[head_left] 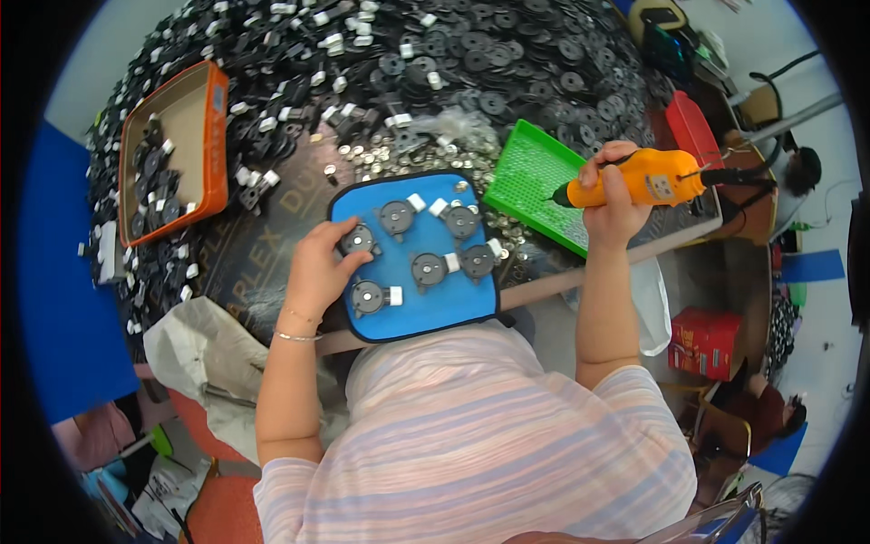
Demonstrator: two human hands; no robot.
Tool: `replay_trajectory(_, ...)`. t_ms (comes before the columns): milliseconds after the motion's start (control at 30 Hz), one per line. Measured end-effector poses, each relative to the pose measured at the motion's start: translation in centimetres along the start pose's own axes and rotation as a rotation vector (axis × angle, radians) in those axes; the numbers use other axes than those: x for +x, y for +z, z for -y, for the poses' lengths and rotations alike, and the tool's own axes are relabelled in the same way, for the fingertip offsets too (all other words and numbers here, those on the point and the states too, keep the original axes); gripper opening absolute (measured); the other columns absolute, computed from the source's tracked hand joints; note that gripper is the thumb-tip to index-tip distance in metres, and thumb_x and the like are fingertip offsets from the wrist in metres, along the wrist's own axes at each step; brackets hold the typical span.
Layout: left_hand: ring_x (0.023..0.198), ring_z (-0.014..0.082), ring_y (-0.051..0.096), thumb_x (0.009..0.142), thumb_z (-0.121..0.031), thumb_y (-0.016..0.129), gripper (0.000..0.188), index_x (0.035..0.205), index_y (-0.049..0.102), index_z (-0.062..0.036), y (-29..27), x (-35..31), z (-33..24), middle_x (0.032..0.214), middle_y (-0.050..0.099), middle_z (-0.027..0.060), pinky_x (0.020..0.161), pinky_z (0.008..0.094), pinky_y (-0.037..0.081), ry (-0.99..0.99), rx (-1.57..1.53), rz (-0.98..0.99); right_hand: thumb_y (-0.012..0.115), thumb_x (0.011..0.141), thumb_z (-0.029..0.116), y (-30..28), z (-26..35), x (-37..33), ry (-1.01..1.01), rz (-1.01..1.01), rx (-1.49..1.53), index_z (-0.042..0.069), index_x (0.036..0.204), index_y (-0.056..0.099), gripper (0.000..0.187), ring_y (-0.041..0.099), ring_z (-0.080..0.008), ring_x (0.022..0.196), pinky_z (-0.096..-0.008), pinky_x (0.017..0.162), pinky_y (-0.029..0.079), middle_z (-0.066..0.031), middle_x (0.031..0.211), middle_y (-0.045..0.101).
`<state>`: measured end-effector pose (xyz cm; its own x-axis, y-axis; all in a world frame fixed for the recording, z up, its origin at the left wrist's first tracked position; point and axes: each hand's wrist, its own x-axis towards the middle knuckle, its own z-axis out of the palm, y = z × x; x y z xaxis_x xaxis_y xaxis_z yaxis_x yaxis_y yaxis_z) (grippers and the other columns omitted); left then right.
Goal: Assembling small plastic components by hand and with an electric screwdriver at a workbench.
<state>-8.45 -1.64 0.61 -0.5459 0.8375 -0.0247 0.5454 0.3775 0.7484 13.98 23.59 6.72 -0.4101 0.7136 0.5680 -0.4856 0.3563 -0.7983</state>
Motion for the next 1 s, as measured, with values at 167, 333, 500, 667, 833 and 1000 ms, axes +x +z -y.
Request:
replay_trajectory(167,0.082,0.0295,0.062,0.066,-0.013,0.08,0.049,0.11,0.062,0.0,1.2,0.5,-0.4,0.097,0.063,0.0158,0.073,0.0345,0.05,0.005,0.034,-0.03,0.06,0.08,0.003,-2.6,-0.8,-1.1,0.015,-0.126,-0.01,0.0,0.096,0.051,0.018,0.054,-0.0179,0.066,-0.0298,0.062,0.046,-0.0113,0.091,0.051)
replay_trajectory(333,0.079,0.0264,0.062,0.068,-0.012,0.079,0.048,0.11,0.061,0.0001,1.9,0.3,-0.4,0.097,0.064,0.0153,0.07,0.0329,0.05,-0.026,-0.035,-0.084,0.06,0.08,-0.003,-2.3,-1.0,-1.0,0.016,-0.143,0.039,0.001,0.093,0.052,0.016,0.056,-0.0138,0.062,-0.0262,0.059,0.047,-0.0083,0.087,0.054)
replay_trajectory(500,0.077,0.0258,0.062,0.068,-0.012,0.079,0.049,0.112,0.06,-0.0001,2.0,0.1,-0.5,0.095,0.063,0.0147,0.069,0.0324,0.05,-0.022,-0.03,-0.084,0.06,0.08,-0.003,-2.5,-1.1,-1.0,0.019,-0.12,0.033,0.001,0.093,0.052,0.016,0.056,-0.0137,0.062,-0.0264,0.059,0.047,-0.0083,0.087,0.054)
replay_trajectory(667,0.075,0.0252,0.061,0.068,-0.011,0.079,0.048,0.111,0.06,0.0,1.9,0.2,-0.6,0.093,0.063,0.0142,0.069,0.0321,0.05,-0.008,-0.026,-0.082,0.061,0.079,-0.003,-2.6,-1.1,-1.1,0.024,-0.121,0.027,0.0,0.093,0.052,0.017,0.056,-0.014,0.062,-0.0264,0.058,0.047,-0.0087,0.087,0.054)
replay_trajectory(833,0.079,0.0255,0.061,0.067,-0.012,0.08,0.053,0.114,0.058,-0.0004,1.6,0.1,-0.7,0.095,0.062,0.0141,0.071,0.0326,0.05,-0.025,-0.041,-0.069,0.061,0.079,-0.003,-2.3,-1.2,-1.1,0.043,-0.118,0.056,0.001,0.094,0.051,0.018,0.055,-0.014,0.061,-0.0265,0.058,0.047,-0.008,0.084,0.054)
replay_trajectory(1000,0.093,0.0298,0.058,0.063,-0.014,0.082,0.058,0.115,0.057,-0.0016,0.3,-1.5,-1.4,0.102,0.061,0.0138,0.08,0.0361,0.048,0.087,0.07,-0.207,0.06,0.08,0.001,-2.2,-1.0,-0.9,0.059,-0.106,0.038,0.001,0.094,0.051,0.017,0.054,-0.0154,0.063,-0.0277,0.06,0.046,-0.0091,0.086,0.053)
